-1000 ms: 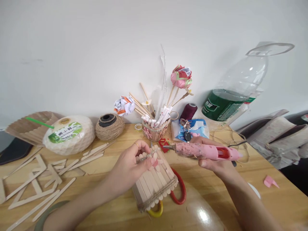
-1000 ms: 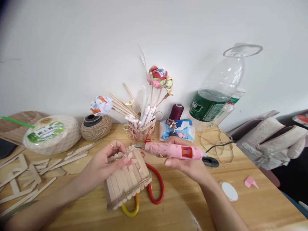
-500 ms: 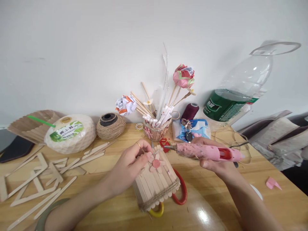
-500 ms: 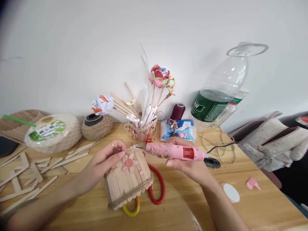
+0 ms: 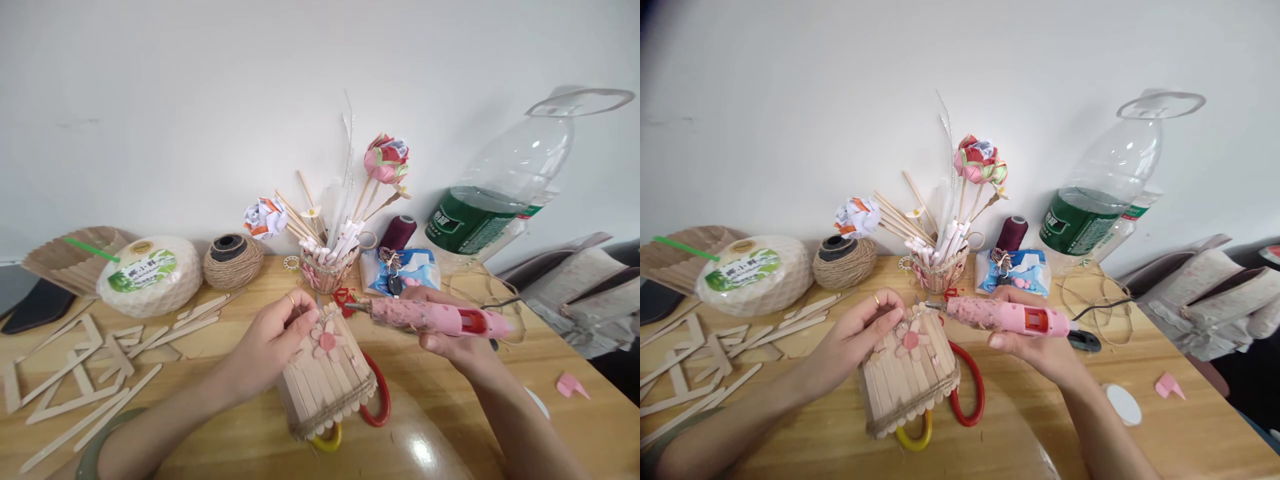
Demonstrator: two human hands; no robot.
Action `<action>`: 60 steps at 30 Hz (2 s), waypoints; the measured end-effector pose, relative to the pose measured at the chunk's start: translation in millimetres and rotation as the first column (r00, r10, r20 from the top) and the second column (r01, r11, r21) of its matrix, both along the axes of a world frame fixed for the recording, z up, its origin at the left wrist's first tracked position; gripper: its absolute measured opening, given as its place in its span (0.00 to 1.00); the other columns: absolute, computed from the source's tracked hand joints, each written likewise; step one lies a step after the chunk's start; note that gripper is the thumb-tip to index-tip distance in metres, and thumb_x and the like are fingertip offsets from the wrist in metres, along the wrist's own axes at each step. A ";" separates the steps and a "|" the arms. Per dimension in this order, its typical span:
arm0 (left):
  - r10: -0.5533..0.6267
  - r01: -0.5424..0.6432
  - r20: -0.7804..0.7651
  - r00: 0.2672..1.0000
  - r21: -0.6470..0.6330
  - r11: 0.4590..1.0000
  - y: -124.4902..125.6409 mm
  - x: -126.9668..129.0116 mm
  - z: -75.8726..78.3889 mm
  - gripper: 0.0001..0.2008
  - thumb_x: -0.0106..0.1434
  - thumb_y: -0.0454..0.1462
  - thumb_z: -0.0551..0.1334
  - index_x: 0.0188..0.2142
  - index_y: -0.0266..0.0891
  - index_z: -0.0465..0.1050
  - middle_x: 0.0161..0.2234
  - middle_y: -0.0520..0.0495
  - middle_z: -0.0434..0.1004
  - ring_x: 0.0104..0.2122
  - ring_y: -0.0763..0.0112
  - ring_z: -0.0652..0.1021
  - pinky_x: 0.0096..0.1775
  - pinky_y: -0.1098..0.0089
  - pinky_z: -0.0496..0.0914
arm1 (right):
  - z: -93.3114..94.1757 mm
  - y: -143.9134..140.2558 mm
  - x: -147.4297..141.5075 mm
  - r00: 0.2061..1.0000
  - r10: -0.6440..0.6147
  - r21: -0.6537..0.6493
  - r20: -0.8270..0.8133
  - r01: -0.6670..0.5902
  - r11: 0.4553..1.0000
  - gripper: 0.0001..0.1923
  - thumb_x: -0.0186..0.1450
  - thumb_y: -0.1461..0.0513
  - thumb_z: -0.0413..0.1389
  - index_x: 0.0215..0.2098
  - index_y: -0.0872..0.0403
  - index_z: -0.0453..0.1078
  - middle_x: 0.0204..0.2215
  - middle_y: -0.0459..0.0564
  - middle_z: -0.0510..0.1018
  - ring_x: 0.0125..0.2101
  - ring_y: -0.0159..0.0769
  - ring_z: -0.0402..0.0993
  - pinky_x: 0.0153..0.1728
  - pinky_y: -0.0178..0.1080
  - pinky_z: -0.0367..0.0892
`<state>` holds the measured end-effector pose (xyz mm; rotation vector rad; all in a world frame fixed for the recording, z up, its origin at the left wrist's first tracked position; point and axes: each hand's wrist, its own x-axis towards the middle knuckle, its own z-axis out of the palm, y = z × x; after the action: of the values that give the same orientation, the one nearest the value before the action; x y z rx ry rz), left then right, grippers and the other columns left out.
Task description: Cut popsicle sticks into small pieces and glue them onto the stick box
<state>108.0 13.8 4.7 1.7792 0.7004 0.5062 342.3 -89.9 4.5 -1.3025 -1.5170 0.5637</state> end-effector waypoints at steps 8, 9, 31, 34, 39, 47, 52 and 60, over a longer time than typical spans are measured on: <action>-0.073 0.072 0.016 0.997 0.030 0.997 -2.5 -0.9 4.7 0.11 0.57 0.41 0.63 0.33 0.40 0.61 0.29 0.54 0.65 0.30 0.72 0.69 0.33 0.71 0.63 | 0.8 0.3 0.6 1.000 -0.005 0.000 0.013 0.005 1.000 0.23 0.54 0.41 0.58 0.25 0.51 0.68 0.20 0.45 0.68 0.22 0.35 0.63 0.21 0.37 0.57; -0.080 0.079 0.013 0.997 0.056 0.995 -2.6 -1.1 5.3 0.11 0.57 0.41 0.63 0.33 0.40 0.62 0.29 0.54 0.65 0.29 0.72 0.68 0.33 0.71 0.63 | 1.1 0.1 0.6 1.000 0.000 0.001 0.012 0.000 1.000 0.22 0.54 0.41 0.58 0.25 0.51 0.68 0.20 0.45 0.68 0.22 0.35 0.63 0.22 0.37 0.58; -0.194 0.107 0.202 0.960 0.377 0.920 2.4 -4.0 -1.2 0.08 0.59 0.31 0.60 0.34 0.42 0.60 0.27 0.55 0.63 0.25 0.77 0.65 0.27 0.76 0.61 | 6.7 -2.0 -1.9 1.000 0.016 -0.052 -0.001 -0.016 0.999 0.25 0.53 0.39 0.56 0.25 0.52 0.66 0.20 0.45 0.67 0.21 0.34 0.61 0.21 0.36 0.55; -0.206 0.094 0.221 0.953 0.432 0.897 2.5 -4.5 -2.9 0.08 0.58 0.30 0.59 0.35 0.41 0.60 0.27 0.54 0.63 0.24 0.76 0.65 0.27 0.75 0.62 | 6.2 -1.8 -0.7 1.000 0.014 -0.046 0.006 -0.014 0.999 0.26 0.53 0.38 0.55 0.25 0.52 0.67 0.20 0.45 0.67 0.21 0.35 0.62 0.21 0.37 0.55; -0.201 0.050 0.250 0.947 0.505 0.861 3.6 -4.5 -4.6 0.08 0.58 0.29 0.60 0.33 0.41 0.61 0.26 0.54 0.64 0.25 0.75 0.67 0.28 0.74 0.62 | 7.3 -1.6 -0.7 1.000 0.012 -0.035 0.017 -0.011 0.999 0.25 0.53 0.39 0.56 0.25 0.52 0.67 0.19 0.45 0.67 0.22 0.36 0.64 0.21 0.37 0.56; -0.252 0.124 0.296 0.921 0.391 0.912 2.5 -5.4 -4.6 0.06 0.62 0.29 0.57 0.35 0.41 0.61 0.28 0.53 0.64 0.27 0.75 0.68 0.29 0.75 0.68 | 10.3 -3.4 -1.5 0.999 0.038 -0.038 -0.004 -0.038 0.999 0.24 0.54 0.40 0.56 0.25 0.52 0.66 0.21 0.45 0.68 0.23 0.35 0.63 0.22 0.36 0.57; -0.278 0.199 0.307 0.910 0.263 0.944 1.9 -5.8 -3.2 0.03 0.64 0.31 0.54 0.36 0.41 0.61 0.31 0.52 0.63 0.29 0.75 0.71 0.33 0.72 0.72 | 8.2 -4.1 0.2 0.998 0.054 -0.048 -0.035 -0.056 0.997 0.22 0.54 0.41 0.57 0.27 0.51 0.67 0.22 0.46 0.68 0.24 0.35 0.63 0.21 0.35 0.56; -0.288 0.150 0.221 0.932 0.487 0.860 7.4 -9.3 -1.9 0.05 0.62 0.30 0.51 0.35 0.39 0.62 0.28 0.49 0.67 0.27 0.71 0.67 0.30 0.71 0.61 | 6.6 -1.0 -0.7 0.999 0.038 -0.019 -0.011 -0.038 0.999 0.24 0.54 0.40 0.57 0.24 0.52 0.66 0.19 0.45 0.67 0.22 0.34 0.62 0.21 0.37 0.56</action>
<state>98.7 21.3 2.8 2.1392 0.1642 0.8048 341.6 -90.9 11.1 -1.2859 -1.5333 0.6106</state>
